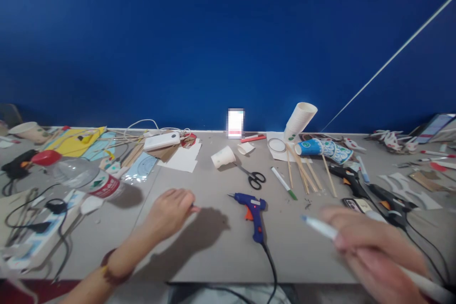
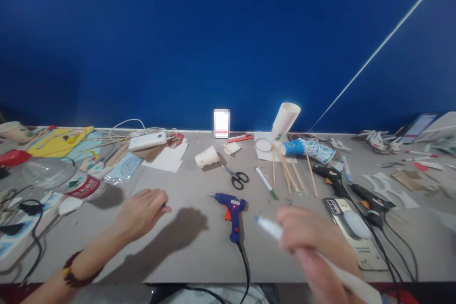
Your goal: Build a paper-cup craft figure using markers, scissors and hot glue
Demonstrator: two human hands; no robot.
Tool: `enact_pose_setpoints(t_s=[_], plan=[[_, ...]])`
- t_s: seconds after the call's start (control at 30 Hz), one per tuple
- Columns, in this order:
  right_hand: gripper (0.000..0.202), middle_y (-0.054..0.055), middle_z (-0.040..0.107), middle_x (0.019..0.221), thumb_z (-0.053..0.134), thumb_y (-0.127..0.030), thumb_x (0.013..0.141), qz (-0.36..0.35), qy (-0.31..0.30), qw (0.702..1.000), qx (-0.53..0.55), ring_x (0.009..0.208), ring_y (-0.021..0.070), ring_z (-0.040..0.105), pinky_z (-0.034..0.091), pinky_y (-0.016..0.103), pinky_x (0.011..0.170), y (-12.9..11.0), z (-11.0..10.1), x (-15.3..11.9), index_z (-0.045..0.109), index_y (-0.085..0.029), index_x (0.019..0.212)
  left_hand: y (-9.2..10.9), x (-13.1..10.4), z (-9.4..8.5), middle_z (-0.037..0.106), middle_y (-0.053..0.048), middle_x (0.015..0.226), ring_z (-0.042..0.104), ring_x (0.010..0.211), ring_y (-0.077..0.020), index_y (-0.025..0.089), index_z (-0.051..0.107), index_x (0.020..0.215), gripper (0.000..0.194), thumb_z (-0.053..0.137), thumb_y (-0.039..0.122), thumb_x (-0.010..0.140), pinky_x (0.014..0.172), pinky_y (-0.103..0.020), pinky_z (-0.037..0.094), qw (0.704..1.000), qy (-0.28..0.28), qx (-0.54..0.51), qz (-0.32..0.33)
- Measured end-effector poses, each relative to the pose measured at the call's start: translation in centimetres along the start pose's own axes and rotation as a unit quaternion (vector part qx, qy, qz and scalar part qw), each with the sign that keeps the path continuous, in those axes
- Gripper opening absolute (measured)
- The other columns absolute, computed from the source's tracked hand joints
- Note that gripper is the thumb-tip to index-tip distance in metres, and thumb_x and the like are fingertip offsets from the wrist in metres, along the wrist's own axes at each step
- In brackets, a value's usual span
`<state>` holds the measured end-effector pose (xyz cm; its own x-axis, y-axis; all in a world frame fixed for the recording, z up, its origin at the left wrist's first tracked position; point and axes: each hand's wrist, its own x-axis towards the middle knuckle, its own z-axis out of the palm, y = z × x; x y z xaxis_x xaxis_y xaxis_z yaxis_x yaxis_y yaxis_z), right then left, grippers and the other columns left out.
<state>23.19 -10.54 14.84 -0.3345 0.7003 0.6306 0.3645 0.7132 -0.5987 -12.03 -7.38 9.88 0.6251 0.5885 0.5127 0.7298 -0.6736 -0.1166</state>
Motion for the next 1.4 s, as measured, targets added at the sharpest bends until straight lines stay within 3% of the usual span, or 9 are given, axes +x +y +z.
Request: enact_pose_setpoints(t_s=[0.03,0.2,0.4,0.53,0.7,0.9,1.07,1.2,1.4], plan=[[0.02,0.003,0.063,0.071,0.042,-0.018,0.094,-0.016,0.057,0.997,-0.052,0.075,0.0227,0.063,0.048,0.036,0.067,0.9,-0.9,0.5,0.06,-0.028,0.094,-1.0,-0.5,0.4,0.052,0.001,0.058,0.045,0.05,-0.0158,0.021,0.043,0.074,0.029,0.034,0.031,0.1,0.053,-0.03,0.031,1.0,-0.011,0.009,-0.021],[0.016,0.01,0.069,0.097,0.052,-0.02,0.091,-0.083,0.051,0.956,-0.278,0.091,0.0257,0.065,0.05,0.04,0.082,10.5,-2.0,5.3,0.063,-0.02,0.104,-1.7,-0.8,1.0,0.057,-0.001,0.065,0.052,0.055,-0.0167,0.02,0.046,0.081,0.016,0.042,0.028,0.094,0.054,-0.029,0.036,0.999,-0.008,0.006,-0.04],[0.035,0.021,0.064,0.117,0.05,-0.03,0.09,-0.003,-0.126,0.863,-0.489,0.114,0.0348,0.056,0.044,0.047,0.095,22.4,-4.4,6.0,0.058,-0.011,0.118,-1.5,-0.4,3.1,0.052,0.003,0.056,0.048,0.048,-0.0124,0.021,0.046,0.074,0.015,0.043,0.017,0.089,0.051,-0.025,0.036,0.988,0.07,-0.056,-0.129],[0.042,0.022,0.059,0.128,0.052,-0.012,0.08,0.005,-0.19,0.826,-0.531,0.125,0.0347,0.05,0.037,0.05,0.104,25.2,-5.5,4.4,0.055,-0.011,0.122,-2.2,-1.9,6.0,0.048,0.005,0.051,0.047,0.045,-0.0104,0.02,0.046,0.068,0.021,0.044,0.021,0.089,0.049,-0.023,0.036,0.965,0.118,-0.094,-0.214],[0.051,0.023,0.06,0.126,0.047,0.004,0.071,-0.017,-0.201,0.83,-0.52,0.123,0.034,0.053,0.035,0.051,0.104,26.3,-6.1,4.1,0.056,-0.009,0.119,-2.3,-3.0,7.4,0.046,0.005,0.049,0.046,0.045,-0.01,0.02,0.049,0.069,0.023,0.043,0.025,0.09,0.05,-0.022,0.036,0.954,0.068,-0.112,-0.271],[0.033,0.016,0.067,0.114,0.041,-0.002,0.085,-0.047,-0.128,0.888,-0.44,0.112,0.029,0.061,0.042,0.047,0.099,25.0,-6.7,4.6,0.063,-0.018,0.104,-2.2,-2.6,6.8,0.047,0.004,0.053,0.046,0.049,-0.0108,0.02,0.049,0.07,0.022,0.042,0.027,0.089,0.053,-0.023,0.037,0.952,0.052,-0.141,-0.268],[0.033,0.011,0.059,0.132,0.043,-0.007,0.092,-0.106,-0.106,0.881,-0.448,0.128,0.0293,0.051,0.038,0.054,0.107,18.3,-5.9,5.3,0.058,-0.021,0.117,-1.4,-0.4,5.7,0.05,0.001,0.06,0.048,0.055,-0.012,0.019,0.048,0.07,0.031,0.032,0.025,0.096,0.056,-0.023,0.038,0.951,-0.014,-0.208,-0.227],[0.036,0.006,0.057,0.136,0.049,-0.007,0.092,-0.19,-0.06,0.879,-0.433,0.135,0.0259,0.044,0.039,0.053,0.108,11.8,-3.9,6.7,0.052,-0.026,0.122,-0.6,3.2,4.2,0.062,-0.002,0.078,0.058,0.069,-0.0126,0.019,0.055,0.09,0.023,0.033,0.023,0.097,0.065,-0.024,0.045,0.935,-0.055,-0.296,-0.187],[0.046,0.005,0.051,0.142,0.07,-0.01,0.08,-0.292,0.07,0.911,-0.284,0.128,0.0278,0.051,0.05,0.051,0.1,5.9,0.3,9.9,0.049,-0.032,0.114,0.1,10.7,0.7,0.065,-0.005,0.099,0.059,0.084,-0.0149,0.022,0.05,0.125,0.03,0.046,0.024,0.095,0.075,-0.028,0.046,0.959,0.034,-0.277,-0.056]])
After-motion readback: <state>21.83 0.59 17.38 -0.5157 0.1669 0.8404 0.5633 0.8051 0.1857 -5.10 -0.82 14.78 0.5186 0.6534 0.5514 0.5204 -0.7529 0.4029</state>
